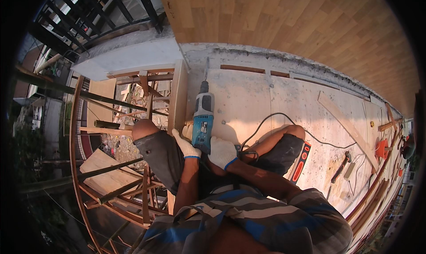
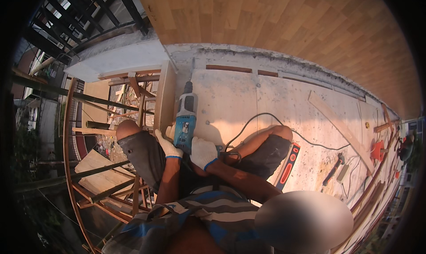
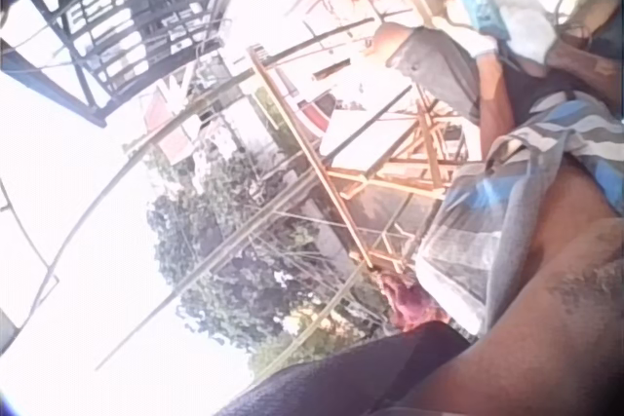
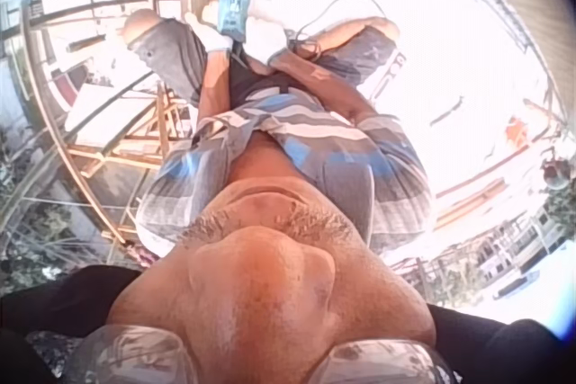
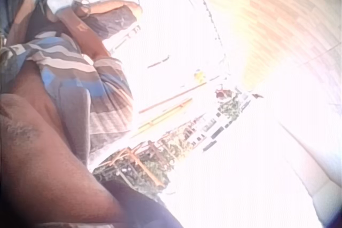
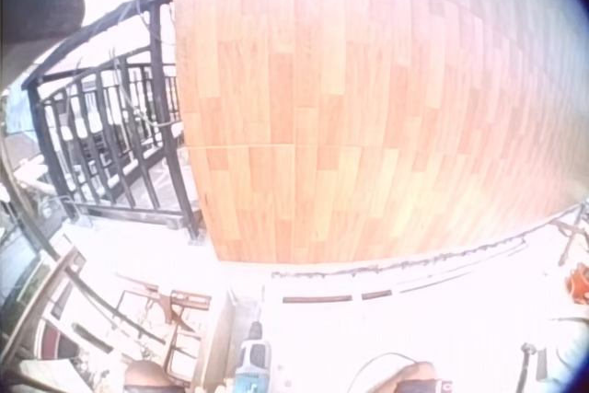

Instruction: The person uses a corded electric drill to make multiple holes in a white board or panel positioned against a wall. The person holds the drill with both hands and drills at several locations along the board's edge.

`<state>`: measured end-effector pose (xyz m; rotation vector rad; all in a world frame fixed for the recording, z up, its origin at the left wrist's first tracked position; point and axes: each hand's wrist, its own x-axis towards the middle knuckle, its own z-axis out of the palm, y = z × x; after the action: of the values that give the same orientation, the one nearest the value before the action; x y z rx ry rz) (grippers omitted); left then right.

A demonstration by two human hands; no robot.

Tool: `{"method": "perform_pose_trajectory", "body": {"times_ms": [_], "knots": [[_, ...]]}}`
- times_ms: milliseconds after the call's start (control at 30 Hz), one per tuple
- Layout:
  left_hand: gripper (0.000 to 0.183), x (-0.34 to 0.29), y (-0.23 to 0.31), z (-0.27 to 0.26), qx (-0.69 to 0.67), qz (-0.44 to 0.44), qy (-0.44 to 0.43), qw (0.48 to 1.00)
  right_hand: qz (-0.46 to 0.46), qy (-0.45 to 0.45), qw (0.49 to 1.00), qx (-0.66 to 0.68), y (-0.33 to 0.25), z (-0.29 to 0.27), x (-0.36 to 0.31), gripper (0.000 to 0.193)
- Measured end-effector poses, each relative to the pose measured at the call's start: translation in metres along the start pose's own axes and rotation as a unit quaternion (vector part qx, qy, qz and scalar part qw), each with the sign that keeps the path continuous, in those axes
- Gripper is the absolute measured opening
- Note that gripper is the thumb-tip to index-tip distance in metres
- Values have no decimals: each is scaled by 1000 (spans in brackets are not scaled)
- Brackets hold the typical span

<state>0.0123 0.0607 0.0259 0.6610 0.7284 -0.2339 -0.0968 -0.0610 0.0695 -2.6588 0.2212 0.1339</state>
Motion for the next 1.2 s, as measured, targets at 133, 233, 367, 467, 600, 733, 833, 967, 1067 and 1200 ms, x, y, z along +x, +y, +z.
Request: {"method": "perform_pose_trajectory", "body": {"times_ms": [133, 233, 367, 467, 600, 733, 833, 967, 1067, 1200], "knots": [[71, 4, 0, -2, 3, -2, 5, 1000, 6, 0, 1000, 16, 1, 0, 2, 29], [70, 7, 0, -4, -12, -17, 5, 1000, 15, -12, 1000, 11, -1, 0, 5, 29], [66, 6, 2, -2, 1, -8, 17, 1000, 18, -34, 999, 9, -5, -3, 4, 31], [66, 2, 2, -5, 8, -29, -13, 999, 17, -44, 999, 12, -4, -7, 4, 32], [63, 4, 6, -1, 68, -167, -117, 977, 15, -29, 999, 17, 4, -13, -1, 35], [54, 10, 2, 1, 151, -247, -268, 919, 8, 26, 1000, 11, 18, -36, -6, 42], [51, -2, -4, 9, 174, -249, -309, 901, 11, -10, 1000, 26, 30, -45, -13, 45], [55, -33, -2, 7, 199, -183, -357, 894, -16, 41, 997, 58, 35, -54, -35, 43], [58, -49, -2, 8, 207, -159, -363, 894, -31, 67, 995, 74, 31, -56, -46, 42], [58, -40, 0, 9, 201, -174, -392, 881, -26, 67, 994, 78, 26, -61, -42, 38]]}}
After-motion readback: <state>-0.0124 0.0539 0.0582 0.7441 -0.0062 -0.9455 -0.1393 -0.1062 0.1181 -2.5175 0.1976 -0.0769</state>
